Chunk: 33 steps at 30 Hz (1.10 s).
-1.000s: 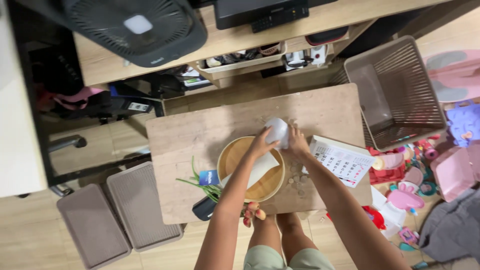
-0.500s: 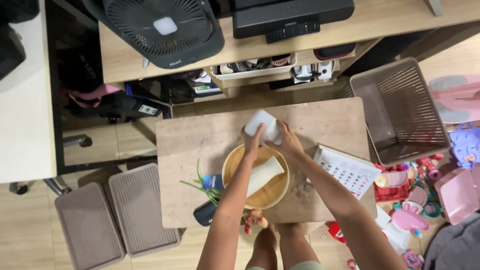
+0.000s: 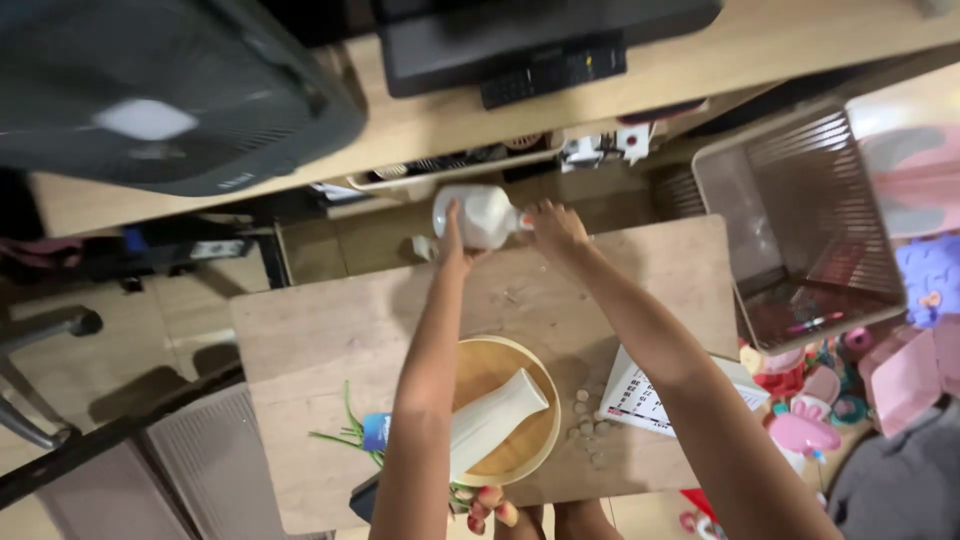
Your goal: Tidying a workspace and arranging flowers in a vase.
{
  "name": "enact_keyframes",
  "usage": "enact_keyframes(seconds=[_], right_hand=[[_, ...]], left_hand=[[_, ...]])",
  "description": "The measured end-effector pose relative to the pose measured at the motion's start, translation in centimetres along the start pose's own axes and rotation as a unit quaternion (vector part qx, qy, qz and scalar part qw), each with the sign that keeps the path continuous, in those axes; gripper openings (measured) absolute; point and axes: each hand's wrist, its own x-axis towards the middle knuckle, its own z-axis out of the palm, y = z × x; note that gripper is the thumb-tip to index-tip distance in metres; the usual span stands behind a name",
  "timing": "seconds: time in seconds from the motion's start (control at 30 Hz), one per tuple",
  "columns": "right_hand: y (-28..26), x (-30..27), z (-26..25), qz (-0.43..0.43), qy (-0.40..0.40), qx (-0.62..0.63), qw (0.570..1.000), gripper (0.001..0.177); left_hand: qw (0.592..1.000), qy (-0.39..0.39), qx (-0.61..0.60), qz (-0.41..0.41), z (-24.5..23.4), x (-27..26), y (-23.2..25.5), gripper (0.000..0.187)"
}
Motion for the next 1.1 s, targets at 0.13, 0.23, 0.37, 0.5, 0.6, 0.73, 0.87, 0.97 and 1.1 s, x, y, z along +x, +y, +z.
enact_keyframes(seconds=[0.13,0.23,0.37,0.5,0.6,0.73,0.87,0.97,1.1], right_hand=[[3.1,4.1,5.6,0.037,-0.014,0.036,0.999,0.050],[5.9,5.7,11.6,0.015,-0.015,0.033,0.999,0.045],[6.5,5.3,12.8,0.107,0.104,0.232,0.961,0.022],[8.0,8.2,14.6,0.173,0.142,0.398,0.890,0.013],[8.9,11.1,17.5,0.189,0.092,0.626,0.751,0.026],[10.4,13.8,23.8,-0.037,0.119,0.752,0.647,0.062],[9.9,13.1,21.7,-0.079,0.133,0.730,0.666,0.079],[7.5,9.9,16.2,-0.007,0.157,0.633,0.758,0.066],[4.5,4.4,7.3,0.042,0.173,0.359,0.916,0.058]], left_hand=[[0.997,0.051,0.012,-0.065,1.4,0.8,0.4,0.101],[0.998,0.034,0.030,-0.053,-0.1,6.1,-2.7,0.095],[0.983,-0.058,0.131,0.112,-0.6,12.0,-7.9,0.077],[0.953,-0.079,0.207,0.208,4.2,9.6,-7.7,0.073],[0.942,-0.114,0.251,0.192,6.0,9.5,-8.6,0.074],[0.922,-0.119,0.321,0.180,8.2,7.9,-8.4,0.072],[0.920,-0.130,0.296,0.222,8.9,9.1,-9.1,0.065],[0.918,-0.116,0.294,0.242,8.7,8.4,-9.8,0.058],[0.882,-0.072,0.381,0.268,9.0,3.7,-8.2,0.049]])
